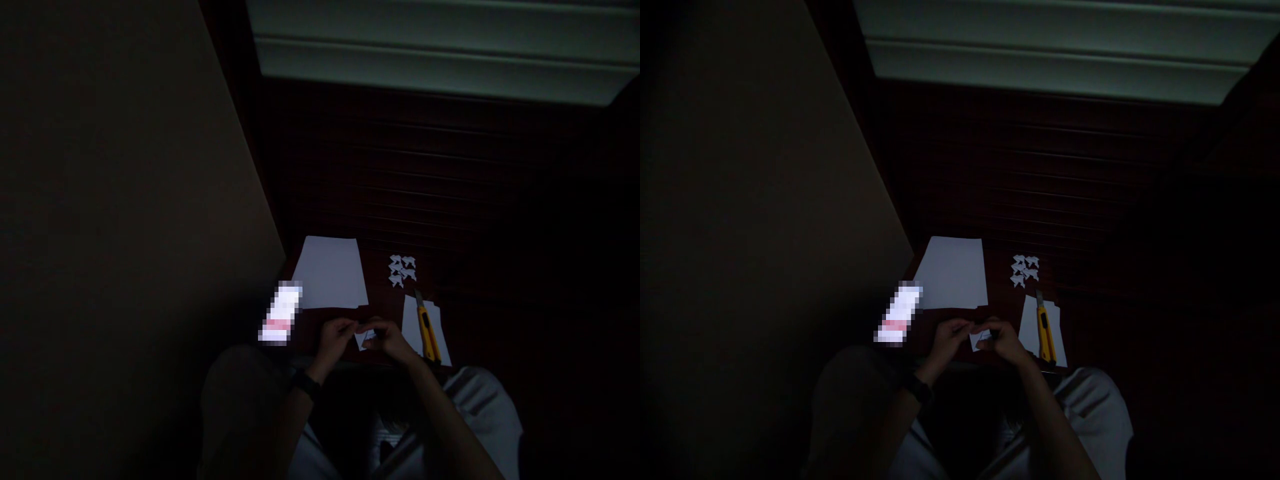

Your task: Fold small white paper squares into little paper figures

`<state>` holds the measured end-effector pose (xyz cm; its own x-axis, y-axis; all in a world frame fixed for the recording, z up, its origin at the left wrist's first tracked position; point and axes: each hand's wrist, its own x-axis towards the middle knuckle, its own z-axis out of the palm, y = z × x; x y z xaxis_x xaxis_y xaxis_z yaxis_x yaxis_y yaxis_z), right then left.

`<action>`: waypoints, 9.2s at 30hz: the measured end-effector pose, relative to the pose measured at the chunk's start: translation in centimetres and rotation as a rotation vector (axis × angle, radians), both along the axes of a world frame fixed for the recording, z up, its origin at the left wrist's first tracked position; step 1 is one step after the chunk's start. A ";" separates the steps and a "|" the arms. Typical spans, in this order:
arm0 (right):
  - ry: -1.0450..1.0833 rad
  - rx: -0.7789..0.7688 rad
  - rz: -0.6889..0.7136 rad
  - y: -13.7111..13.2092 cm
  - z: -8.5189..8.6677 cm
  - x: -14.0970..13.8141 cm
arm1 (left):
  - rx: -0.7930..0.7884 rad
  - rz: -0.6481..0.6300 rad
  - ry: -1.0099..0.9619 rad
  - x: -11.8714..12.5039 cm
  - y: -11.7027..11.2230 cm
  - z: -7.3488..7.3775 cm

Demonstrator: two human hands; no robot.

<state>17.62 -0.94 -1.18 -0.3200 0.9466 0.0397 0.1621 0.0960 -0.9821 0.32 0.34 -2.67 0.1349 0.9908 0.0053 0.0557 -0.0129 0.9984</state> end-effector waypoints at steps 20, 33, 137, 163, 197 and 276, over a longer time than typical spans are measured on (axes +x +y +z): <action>0.034 -0.042 -0.013 0.1 -0.3 -0.2 | 0.018 -0.021 0.014 0.1 0.1 -0.4; 0.088 -0.074 -0.041 0.0 0.0 -0.6 | 0.007 -0.030 0.023 0.1 0.1 -0.1; 0.024 -0.057 -0.188 -0.3 -0.8 -1.4 | -0.028 -0.146 0.039 -0.5 -0.2 0.5; -0.163 0.022 -0.275 -0.9 -0.5 -1.5 | -0.019 -0.087 0.013 -0.1 -0.1 -0.3; 0.029 -0.036 -0.182 -0.8 -0.1 -0.5 | -0.073 -0.051 -0.065 -0.1 -0.2 0.5; 0.273 -0.149 -0.315 -0.7 -1.6 -0.6 | -0.219 -0.258 -0.144 -1.0 0.2 0.4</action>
<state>17.03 -1.67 -2.80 -0.0121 0.9980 -0.0617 -0.1062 -0.0626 -0.9924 -0.72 0.56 -2.23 0.3941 0.9040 -0.1658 -0.0627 0.2064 0.9765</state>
